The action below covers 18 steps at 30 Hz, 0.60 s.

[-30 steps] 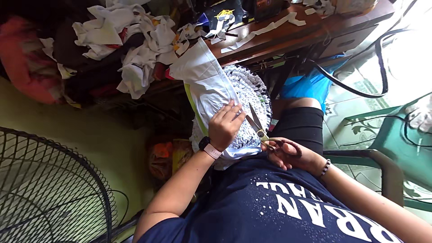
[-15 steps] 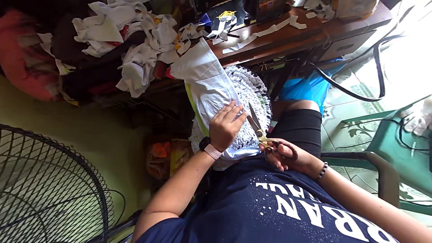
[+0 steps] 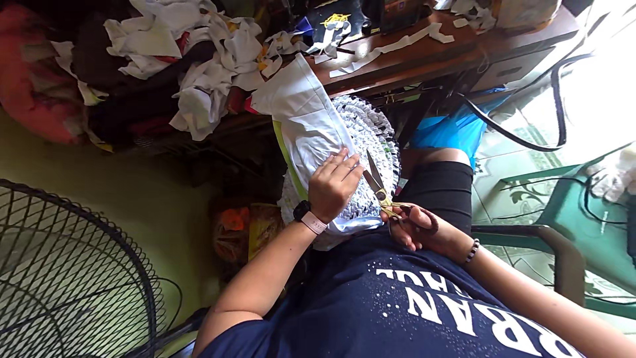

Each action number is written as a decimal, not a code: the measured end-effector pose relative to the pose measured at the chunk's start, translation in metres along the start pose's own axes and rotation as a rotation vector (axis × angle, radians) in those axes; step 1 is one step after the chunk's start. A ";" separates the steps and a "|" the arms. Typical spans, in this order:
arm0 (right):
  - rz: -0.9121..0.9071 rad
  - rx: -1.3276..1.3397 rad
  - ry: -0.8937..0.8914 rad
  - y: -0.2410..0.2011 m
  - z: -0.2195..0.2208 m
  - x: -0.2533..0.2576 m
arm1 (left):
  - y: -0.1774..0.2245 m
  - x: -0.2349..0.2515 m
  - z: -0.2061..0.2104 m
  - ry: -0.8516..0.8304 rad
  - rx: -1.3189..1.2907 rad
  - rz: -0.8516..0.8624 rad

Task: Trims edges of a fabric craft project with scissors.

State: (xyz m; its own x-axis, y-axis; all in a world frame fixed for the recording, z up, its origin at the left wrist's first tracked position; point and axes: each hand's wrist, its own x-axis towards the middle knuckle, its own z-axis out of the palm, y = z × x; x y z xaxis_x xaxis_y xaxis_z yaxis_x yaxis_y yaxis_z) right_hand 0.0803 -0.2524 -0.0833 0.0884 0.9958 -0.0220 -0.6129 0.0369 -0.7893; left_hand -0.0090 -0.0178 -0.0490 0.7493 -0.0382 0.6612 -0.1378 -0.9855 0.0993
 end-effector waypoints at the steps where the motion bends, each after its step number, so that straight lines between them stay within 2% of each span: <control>1: 0.001 0.003 -0.001 0.000 0.000 0.000 | 0.000 0.000 0.000 0.000 0.007 0.001; 18: -0.045 -0.047 0.016 0.004 -0.005 -0.003 | 0.000 0.000 0.001 0.074 -0.056 -0.043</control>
State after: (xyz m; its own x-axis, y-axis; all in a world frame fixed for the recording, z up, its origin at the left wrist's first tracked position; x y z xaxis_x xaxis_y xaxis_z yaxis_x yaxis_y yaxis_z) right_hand 0.0812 -0.2555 -0.0895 0.1280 0.9918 0.0043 -0.5704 0.0772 -0.8178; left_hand -0.0083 -0.0184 -0.0491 0.7056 0.0183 0.7083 -0.1445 -0.9750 0.1691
